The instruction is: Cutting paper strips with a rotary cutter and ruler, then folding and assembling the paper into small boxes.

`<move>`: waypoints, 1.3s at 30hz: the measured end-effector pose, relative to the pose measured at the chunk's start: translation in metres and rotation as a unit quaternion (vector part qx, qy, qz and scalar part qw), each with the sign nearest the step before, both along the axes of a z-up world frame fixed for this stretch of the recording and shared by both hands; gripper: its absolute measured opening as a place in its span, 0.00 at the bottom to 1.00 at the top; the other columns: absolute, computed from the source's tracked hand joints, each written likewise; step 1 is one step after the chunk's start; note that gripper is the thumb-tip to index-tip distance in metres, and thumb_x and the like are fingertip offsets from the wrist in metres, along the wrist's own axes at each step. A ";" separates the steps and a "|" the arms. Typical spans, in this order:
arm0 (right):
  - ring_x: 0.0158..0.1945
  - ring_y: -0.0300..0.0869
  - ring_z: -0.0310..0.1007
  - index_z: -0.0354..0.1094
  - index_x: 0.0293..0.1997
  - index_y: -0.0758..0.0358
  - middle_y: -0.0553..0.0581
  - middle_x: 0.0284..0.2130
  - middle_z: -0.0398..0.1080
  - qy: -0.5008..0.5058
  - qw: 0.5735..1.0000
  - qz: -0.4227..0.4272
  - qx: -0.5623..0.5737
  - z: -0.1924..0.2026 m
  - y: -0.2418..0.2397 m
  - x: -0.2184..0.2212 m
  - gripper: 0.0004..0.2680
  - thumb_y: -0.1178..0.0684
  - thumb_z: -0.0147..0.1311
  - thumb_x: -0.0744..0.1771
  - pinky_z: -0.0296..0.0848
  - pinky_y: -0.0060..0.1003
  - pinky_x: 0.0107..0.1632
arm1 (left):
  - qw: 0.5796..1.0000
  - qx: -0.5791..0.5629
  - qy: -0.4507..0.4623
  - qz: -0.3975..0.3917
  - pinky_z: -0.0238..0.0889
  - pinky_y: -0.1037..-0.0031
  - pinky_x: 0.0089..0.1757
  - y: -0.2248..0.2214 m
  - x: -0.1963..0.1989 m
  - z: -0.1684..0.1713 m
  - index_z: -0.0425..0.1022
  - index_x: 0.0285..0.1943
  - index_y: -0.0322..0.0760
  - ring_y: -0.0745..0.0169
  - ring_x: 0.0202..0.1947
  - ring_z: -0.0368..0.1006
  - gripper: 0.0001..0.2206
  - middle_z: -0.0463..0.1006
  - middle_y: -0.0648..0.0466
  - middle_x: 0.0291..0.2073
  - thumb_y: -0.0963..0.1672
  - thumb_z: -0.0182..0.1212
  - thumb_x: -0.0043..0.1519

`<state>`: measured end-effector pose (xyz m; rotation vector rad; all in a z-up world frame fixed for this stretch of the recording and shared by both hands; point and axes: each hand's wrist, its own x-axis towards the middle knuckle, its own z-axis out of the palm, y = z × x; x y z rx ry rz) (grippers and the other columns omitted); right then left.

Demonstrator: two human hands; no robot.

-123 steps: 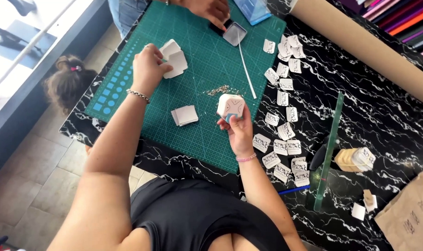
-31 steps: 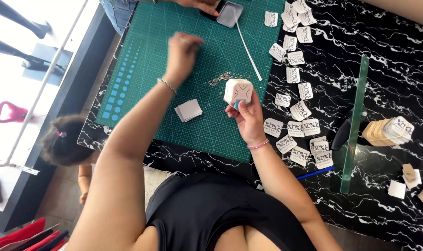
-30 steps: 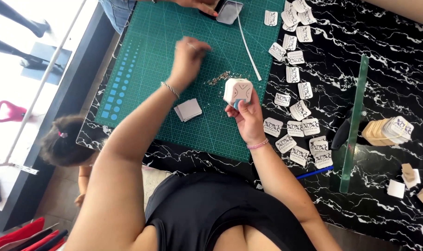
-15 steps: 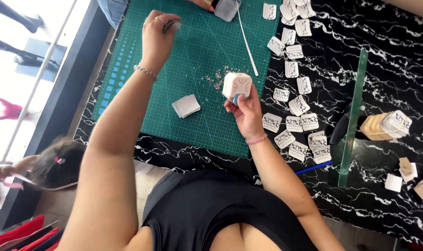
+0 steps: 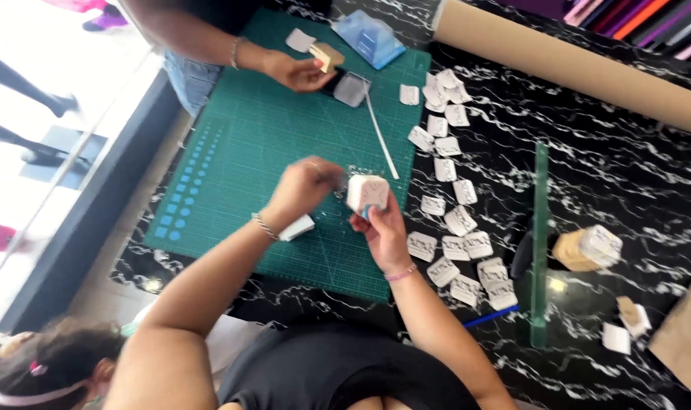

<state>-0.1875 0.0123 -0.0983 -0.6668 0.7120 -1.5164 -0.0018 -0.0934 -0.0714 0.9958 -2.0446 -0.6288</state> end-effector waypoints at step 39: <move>0.37 0.50 0.79 0.46 0.72 0.52 0.76 0.45 0.73 0.071 0.997 0.022 -0.006 -0.003 0.003 -0.002 0.22 0.50 0.50 0.69 0.78 0.37 0.38 | 0.960 0.163 -0.186 0.127 0.69 0.65 0.39 0.056 0.085 0.003 0.80 0.34 0.44 0.55 0.35 0.75 0.05 0.75 0.59 0.25 0.46 0.70 0.55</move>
